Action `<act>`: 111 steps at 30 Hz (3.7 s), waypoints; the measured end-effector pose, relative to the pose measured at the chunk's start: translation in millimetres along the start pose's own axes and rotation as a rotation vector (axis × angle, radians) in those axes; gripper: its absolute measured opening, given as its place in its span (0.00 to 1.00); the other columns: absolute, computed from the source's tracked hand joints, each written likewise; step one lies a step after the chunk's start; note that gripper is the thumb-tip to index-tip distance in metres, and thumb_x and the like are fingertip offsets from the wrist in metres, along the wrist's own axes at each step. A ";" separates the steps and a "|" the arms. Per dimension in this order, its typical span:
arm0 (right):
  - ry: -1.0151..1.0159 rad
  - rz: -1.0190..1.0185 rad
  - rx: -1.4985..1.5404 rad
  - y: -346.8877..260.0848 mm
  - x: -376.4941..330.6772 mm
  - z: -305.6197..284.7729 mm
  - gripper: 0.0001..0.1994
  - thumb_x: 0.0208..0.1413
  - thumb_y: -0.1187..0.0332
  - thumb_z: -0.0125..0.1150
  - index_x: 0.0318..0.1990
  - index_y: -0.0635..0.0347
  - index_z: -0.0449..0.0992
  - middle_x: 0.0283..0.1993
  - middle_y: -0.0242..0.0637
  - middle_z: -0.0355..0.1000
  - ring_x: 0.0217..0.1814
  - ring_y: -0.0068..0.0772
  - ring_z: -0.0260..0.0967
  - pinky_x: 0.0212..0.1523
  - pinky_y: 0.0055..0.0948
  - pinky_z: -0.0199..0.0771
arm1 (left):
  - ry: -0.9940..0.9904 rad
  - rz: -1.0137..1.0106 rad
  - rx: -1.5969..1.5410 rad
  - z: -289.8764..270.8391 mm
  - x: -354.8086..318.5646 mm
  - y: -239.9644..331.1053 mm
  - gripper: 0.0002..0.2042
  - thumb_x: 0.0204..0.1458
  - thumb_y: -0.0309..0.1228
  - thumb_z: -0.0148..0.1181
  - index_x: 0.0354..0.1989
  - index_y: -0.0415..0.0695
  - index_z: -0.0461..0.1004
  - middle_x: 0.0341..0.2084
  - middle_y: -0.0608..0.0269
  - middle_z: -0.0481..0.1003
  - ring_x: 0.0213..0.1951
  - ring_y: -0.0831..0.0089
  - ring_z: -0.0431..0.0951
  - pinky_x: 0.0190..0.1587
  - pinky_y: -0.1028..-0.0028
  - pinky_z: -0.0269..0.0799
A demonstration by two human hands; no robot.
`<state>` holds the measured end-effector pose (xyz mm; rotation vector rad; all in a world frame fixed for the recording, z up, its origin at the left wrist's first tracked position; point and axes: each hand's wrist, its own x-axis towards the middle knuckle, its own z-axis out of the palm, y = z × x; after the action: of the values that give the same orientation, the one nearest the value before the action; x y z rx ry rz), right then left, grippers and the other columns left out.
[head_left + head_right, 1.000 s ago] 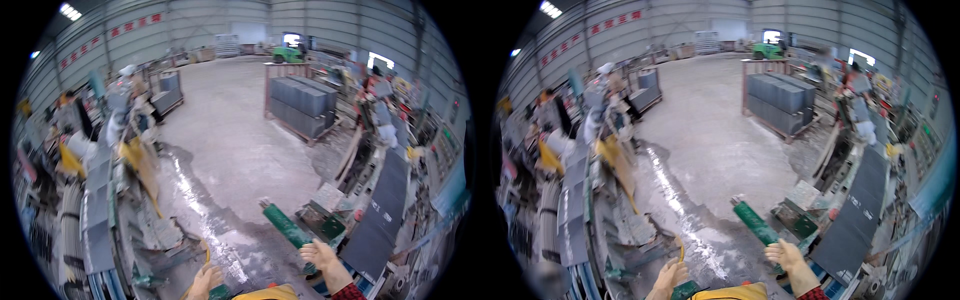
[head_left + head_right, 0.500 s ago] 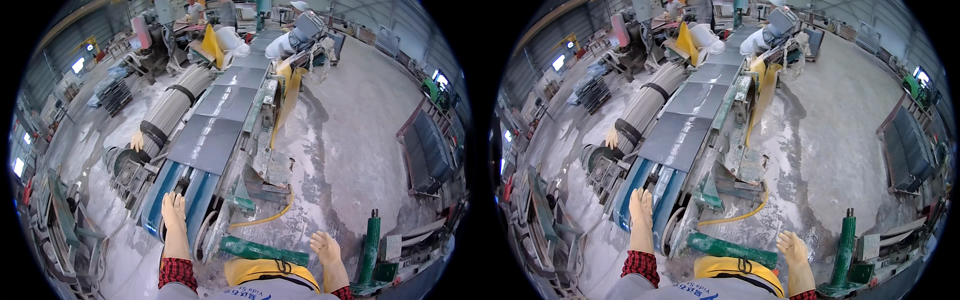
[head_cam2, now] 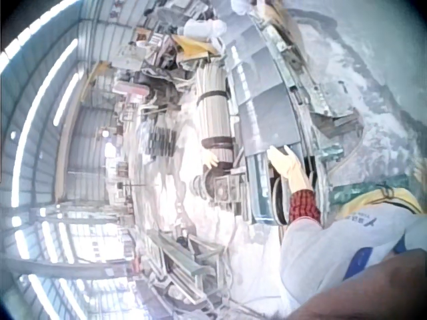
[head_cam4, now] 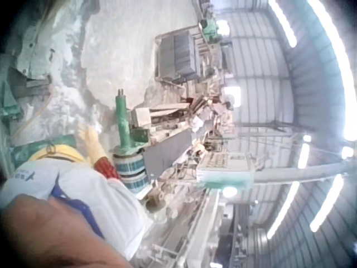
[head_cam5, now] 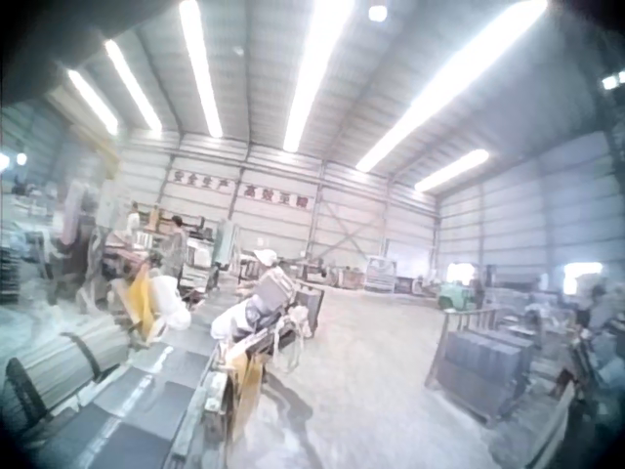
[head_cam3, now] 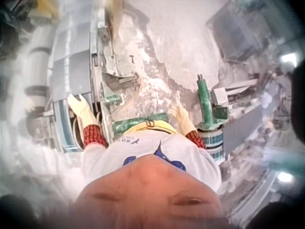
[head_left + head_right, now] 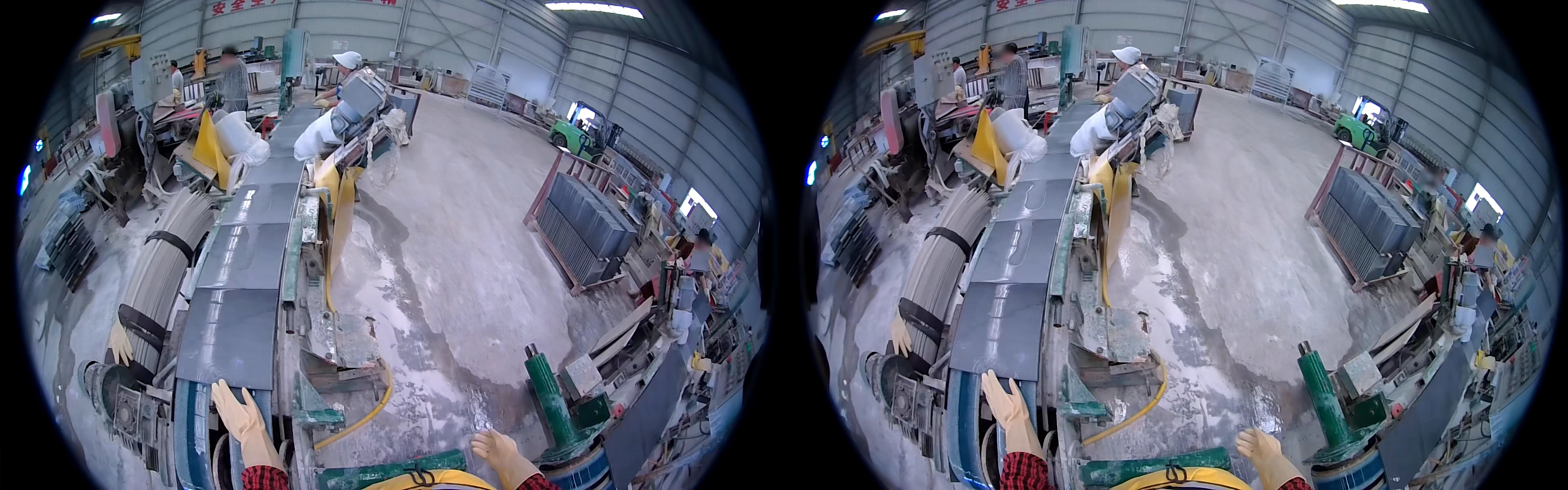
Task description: The person repeatedly picks up dark rectangular panels from a conveyor belt and stacks them onto a growing pile. The task involves consistent hand movements to lift and place the panels in a factory setting.
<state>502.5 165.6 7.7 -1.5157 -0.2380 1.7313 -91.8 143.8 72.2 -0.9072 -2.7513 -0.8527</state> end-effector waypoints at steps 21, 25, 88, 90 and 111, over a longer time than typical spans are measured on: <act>0.205 0.088 -0.173 -2.5 61.9 -42.3 0.15 0.60 0.63 0.52 0.49 0.62 0.74 0.45 0.44 0.78 0.38 0.42 0.79 0.33 0.36 0.82 | 0.187 0.284 0.497 -22.1 -15.7 10.6 0.22 0.59 0.42 0.53 0.55 0.39 0.72 0.50 0.46 0.75 0.55 0.55 0.73 0.53 0.62 0.71; 0.226 0.086 -0.174 -2.6 51.0 -54.3 0.15 0.60 0.62 0.52 0.49 0.60 0.75 0.45 0.43 0.79 0.37 0.42 0.79 0.33 0.37 0.81 | 0.149 0.405 0.612 -6.0 -20.5 -14.4 0.18 0.60 0.38 0.53 0.56 0.43 0.72 0.52 0.48 0.74 0.56 0.54 0.72 0.52 0.62 0.71; -0.195 0.147 0.231 51.4 80.4 -127.2 0.12 0.58 0.56 0.45 0.28 0.51 0.66 0.28 0.34 0.59 0.27 0.34 0.56 0.26 0.35 0.57 | 0.013 0.466 0.432 -17.9 -48.1 -51.5 0.20 0.62 0.28 0.47 0.60 0.31 0.64 0.62 0.36 0.62 0.62 0.43 0.63 0.65 0.56 0.58; -0.079 0.119 0.147 59.4 86.0 -128.9 0.12 0.58 0.57 0.50 0.31 0.54 0.72 0.29 0.37 0.66 0.27 0.36 0.63 0.25 0.36 0.63 | 0.070 0.484 0.433 -25.3 -50.6 -42.3 0.20 0.62 0.30 0.47 0.60 0.32 0.64 0.61 0.37 0.63 0.62 0.44 0.64 0.65 0.57 0.59; 0.072 0.089 -0.056 31.7 50.6 -86.0 0.11 0.63 0.61 0.49 0.31 0.58 0.68 0.29 0.40 0.66 0.23 0.34 0.59 0.21 0.32 0.60 | 0.205 0.521 0.417 -44.0 -68.4 -46.6 0.19 0.58 0.35 0.53 0.54 0.37 0.73 0.51 0.39 0.73 0.51 0.48 0.75 0.52 0.56 0.71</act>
<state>568.1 147.9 -72.1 -1.6486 -0.1856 1.7478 -65.8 53.9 67.5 -1.2678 -2.2223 -0.2501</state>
